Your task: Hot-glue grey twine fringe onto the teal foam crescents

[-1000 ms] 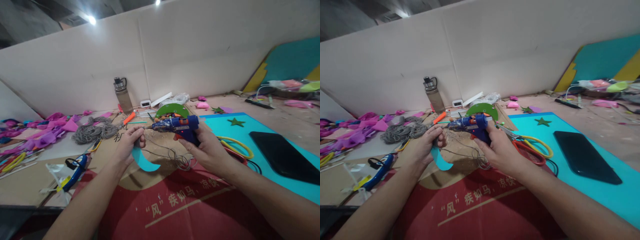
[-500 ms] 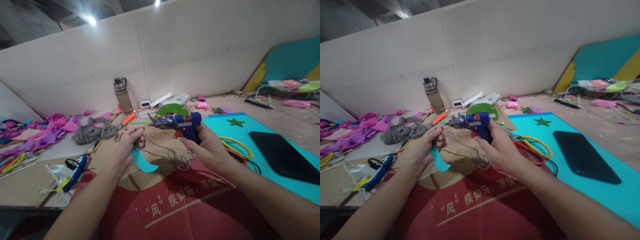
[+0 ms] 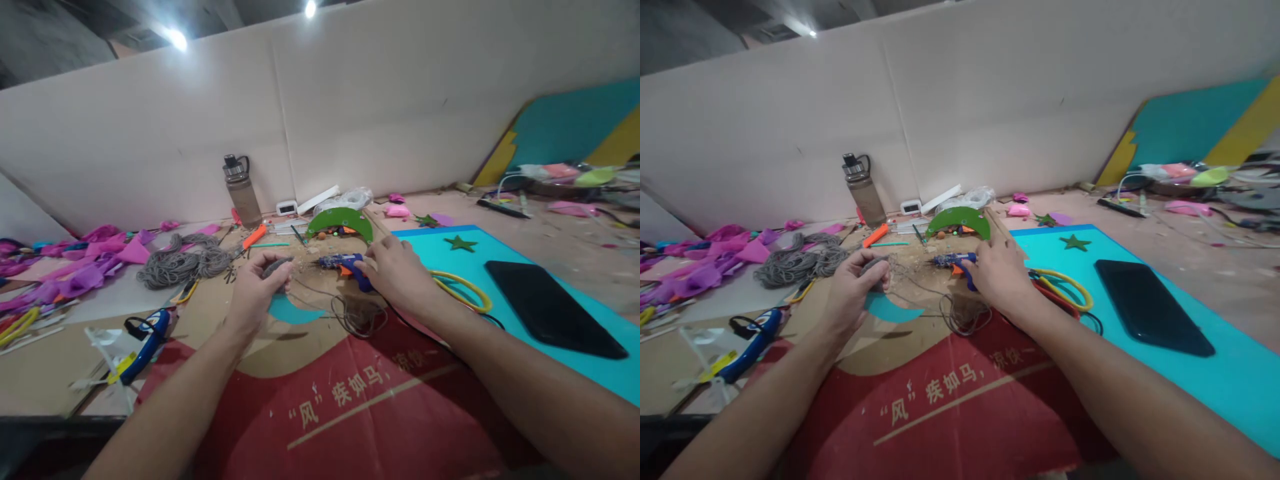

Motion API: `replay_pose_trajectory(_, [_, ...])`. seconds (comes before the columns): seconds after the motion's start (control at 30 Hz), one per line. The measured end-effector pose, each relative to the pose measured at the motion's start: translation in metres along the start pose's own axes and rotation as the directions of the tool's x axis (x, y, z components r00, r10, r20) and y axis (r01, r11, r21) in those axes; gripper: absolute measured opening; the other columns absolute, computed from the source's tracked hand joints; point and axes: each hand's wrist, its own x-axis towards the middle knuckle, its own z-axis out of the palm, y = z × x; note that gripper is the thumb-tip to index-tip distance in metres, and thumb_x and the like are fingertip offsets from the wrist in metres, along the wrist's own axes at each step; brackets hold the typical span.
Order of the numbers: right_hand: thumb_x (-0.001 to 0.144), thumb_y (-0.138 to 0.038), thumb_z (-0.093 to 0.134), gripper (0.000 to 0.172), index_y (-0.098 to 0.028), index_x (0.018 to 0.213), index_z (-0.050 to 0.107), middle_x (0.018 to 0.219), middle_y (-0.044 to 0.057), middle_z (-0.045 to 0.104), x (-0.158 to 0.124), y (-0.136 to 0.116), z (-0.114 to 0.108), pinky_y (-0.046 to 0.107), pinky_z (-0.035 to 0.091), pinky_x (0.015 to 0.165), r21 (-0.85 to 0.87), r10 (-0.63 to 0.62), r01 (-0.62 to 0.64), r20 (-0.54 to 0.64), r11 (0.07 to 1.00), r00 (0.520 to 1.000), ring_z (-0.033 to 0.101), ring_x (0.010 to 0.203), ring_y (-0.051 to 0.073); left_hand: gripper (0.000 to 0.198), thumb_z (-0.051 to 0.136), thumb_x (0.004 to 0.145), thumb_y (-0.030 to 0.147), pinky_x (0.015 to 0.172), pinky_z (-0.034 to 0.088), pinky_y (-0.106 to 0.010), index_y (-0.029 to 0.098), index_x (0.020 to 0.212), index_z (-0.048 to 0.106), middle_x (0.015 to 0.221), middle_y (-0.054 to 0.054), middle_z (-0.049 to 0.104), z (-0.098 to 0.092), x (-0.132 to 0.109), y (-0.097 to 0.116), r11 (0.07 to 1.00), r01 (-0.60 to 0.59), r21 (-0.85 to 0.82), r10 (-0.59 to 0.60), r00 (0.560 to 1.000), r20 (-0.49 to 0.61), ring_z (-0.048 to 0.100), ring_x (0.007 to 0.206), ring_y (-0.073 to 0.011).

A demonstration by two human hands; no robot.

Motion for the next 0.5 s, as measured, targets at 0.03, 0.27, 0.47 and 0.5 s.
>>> replay_pose_trajectory(0.03, [0.086,-0.028,0.061,0.014,-0.019,0.076,0.060,0.081,0.012,0.063,-0.001,-0.011,-0.004,0.040,0.048,0.073,-0.021,0.018,-0.019,-0.036,1.000,0.999,0.062,0.082,0.025,0.021,0.079,0.069,0.030,0.052,0.044,-0.019,0.018,0.078,0.064,0.059,0.003,0.059,0.001,-0.001,0.000,0.999,-0.029,0.031,0.029,0.999,-0.014,0.052,0.051,-0.0081])
replay_pose_trajectory(0.27, [0.087,-0.027,0.064,0.007,-0.021,0.090,0.064,0.085,0.003,0.067,-0.007,-0.093,-0.004,0.031,0.048,0.073,0.312,0.000,-0.016,0.049,0.950,0.999,0.061,0.079,0.017,0.013,0.079,0.068,0.024,0.057,0.046,-0.021,0.019,0.076,0.071,0.066,0.000,0.065,0.004,-0.008,0.003,0.961,-0.152,0.233,0.177,0.980,-0.089,0.055,0.057,-0.0111])
replay_pose_trajectory(0.47, [0.088,-0.028,0.064,0.009,-0.020,0.092,0.067,0.089,0.003,0.070,-0.005,-0.097,0.010,0.030,0.048,0.076,0.385,0.041,-0.052,0.037,0.922,0.999,0.062,0.083,0.016,0.012,0.079,0.069,0.025,0.062,0.047,-0.022,0.019,0.078,0.073,0.074,-0.003,0.069,0.003,-0.010,0.004,0.913,-0.202,0.355,0.234,0.971,-0.049,0.059,0.066,-0.0135])
replay_pose_trajectory(0.5, [0.088,-0.027,0.064,0.008,-0.020,0.091,0.067,0.088,0.003,0.070,-0.004,-0.097,0.010,0.030,0.048,0.076,0.393,0.040,-0.049,0.030,0.918,0.999,0.063,0.083,0.016,0.011,0.078,0.070,0.026,0.062,0.047,-0.022,0.019,0.077,0.072,0.074,-0.003,0.069,0.004,-0.011,0.005,0.905,-0.207,0.371,0.237,0.971,-0.037,0.059,0.066,-0.0135])
